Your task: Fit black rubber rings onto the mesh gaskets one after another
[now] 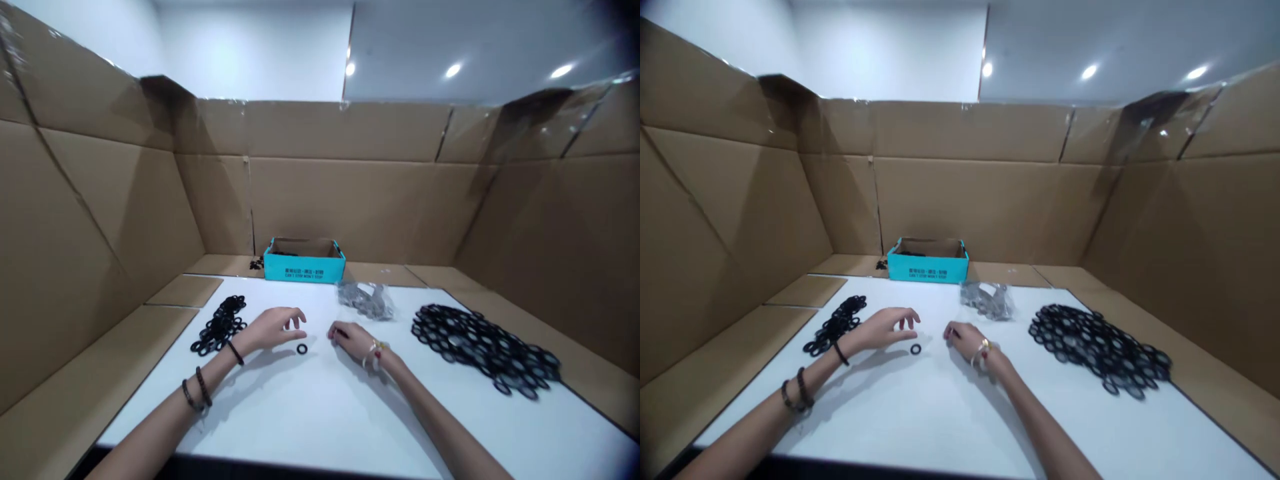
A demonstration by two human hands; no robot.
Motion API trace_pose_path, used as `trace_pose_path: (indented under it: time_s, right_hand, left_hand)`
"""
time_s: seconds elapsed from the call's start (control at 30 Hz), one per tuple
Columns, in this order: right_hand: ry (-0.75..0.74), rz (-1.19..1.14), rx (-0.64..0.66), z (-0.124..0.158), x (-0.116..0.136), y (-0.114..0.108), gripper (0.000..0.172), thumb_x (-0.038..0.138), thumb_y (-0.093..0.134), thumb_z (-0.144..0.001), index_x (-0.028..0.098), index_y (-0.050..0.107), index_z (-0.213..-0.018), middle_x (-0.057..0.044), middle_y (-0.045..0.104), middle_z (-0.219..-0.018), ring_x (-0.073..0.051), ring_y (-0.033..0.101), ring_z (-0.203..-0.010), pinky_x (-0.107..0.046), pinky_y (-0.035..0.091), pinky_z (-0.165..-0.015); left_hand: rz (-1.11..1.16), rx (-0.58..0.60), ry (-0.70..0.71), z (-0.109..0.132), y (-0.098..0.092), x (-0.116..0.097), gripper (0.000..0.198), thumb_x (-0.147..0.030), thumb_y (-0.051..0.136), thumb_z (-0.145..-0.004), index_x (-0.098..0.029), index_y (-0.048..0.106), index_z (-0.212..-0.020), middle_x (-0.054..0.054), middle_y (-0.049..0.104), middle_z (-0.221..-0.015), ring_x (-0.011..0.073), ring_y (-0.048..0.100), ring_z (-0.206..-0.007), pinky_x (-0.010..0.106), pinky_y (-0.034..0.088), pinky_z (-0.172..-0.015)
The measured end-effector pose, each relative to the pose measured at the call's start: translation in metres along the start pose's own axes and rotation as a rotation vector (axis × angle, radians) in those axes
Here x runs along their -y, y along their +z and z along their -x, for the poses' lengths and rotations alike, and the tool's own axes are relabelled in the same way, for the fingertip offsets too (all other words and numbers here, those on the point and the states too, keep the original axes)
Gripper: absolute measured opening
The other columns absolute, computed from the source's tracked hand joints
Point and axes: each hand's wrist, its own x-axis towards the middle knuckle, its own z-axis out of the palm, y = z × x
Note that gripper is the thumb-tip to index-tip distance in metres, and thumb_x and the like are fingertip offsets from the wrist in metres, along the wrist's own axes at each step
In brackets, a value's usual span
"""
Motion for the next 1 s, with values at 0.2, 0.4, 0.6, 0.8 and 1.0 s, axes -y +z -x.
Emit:
trace_pose_path:
  time_s: [0.2, 0.4, 0.6, 0.8, 1.0]
  right_hand:
    - [0.058, 0.018, 0.029, 0.01, -0.008, -0.017, 0.028, 0.02, 0.043, -0.082, 0.016, 0.067, -0.098, -0.004, 0.067, -0.072, -0.014, 0.061, -0.064, -0.023, 0.044, -0.063]
    - [0.064, 0.211, -0.091, 0.036, 0.032, 0.0, 0.033, 0.023, 0.051, -0.08, 0.012, 0.061, -0.109, -0.016, 0.06, -0.106, -0.027, 0.054, -0.099, -0.035, 0.042, -0.078]
    - [-0.037, 0.383, -0.103, 0.089, 0.082, 0.035, 0.05, 0.052, 0.057, -0.074, 0.009, 0.06, -0.1, -0.016, 0.058, -0.098, -0.027, 0.051, -0.091, -0.036, 0.045, -0.071]
    - [-0.477, 0.6, -0.309, 0.14, 0.1, 0.065, 0.015, 0.022, 0.055, -0.079, 0.013, 0.057, -0.068, -0.006, 0.054, -0.074, -0.016, 0.048, -0.067, -0.027, 0.036, -0.049]
    - [-0.42, 0.235, -0.315, 0.119, 0.099, 0.032, 0.007, 0.021, 0.058, -0.078, 0.016, 0.061, -0.074, -0.004, 0.06, -0.077, -0.014, 0.051, -0.07, -0.023, 0.041, -0.063]
  left_hand:
    - [-0.22, 0.209, -0.015, 0.004, 0.009, 0.011, 0.038, -0.039, 0.063, -0.069, -0.025, 0.064, -0.104, 0.004, 0.064, -0.09, 0.0201, 0.058, -0.077, 0.025, 0.038, -0.067]
    - [-0.346, 0.165, 0.015, 0.003, 0.021, 0.004, 0.026, -0.033, 0.048, -0.081, -0.025, 0.065, -0.098, 0.005, 0.065, -0.094, 0.0189, 0.06, -0.08, 0.025, 0.039, -0.072]
    - [-0.308, 0.147, -0.045, -0.003, 0.016, 0.012, 0.024, -0.04, 0.05, -0.078, -0.023, 0.064, -0.087, 0.003, 0.066, -0.084, 0.0184, 0.059, -0.072, 0.026, 0.04, -0.066]
    - [0.287, 0.113, -0.213, -0.015, 0.017, 0.029, 0.036, -0.048, 0.063, -0.065, -0.019, 0.06, -0.085, 0.001, 0.064, -0.069, 0.0161, 0.058, -0.058, 0.026, 0.044, -0.056]
    - [0.952, -0.011, -0.537, -0.011, 0.026, 0.012, 0.045, -0.031, 0.08, -0.05, -0.016, 0.061, -0.088, -0.004, 0.057, -0.062, 0.0065, 0.052, -0.051, 0.017, 0.044, -0.054]
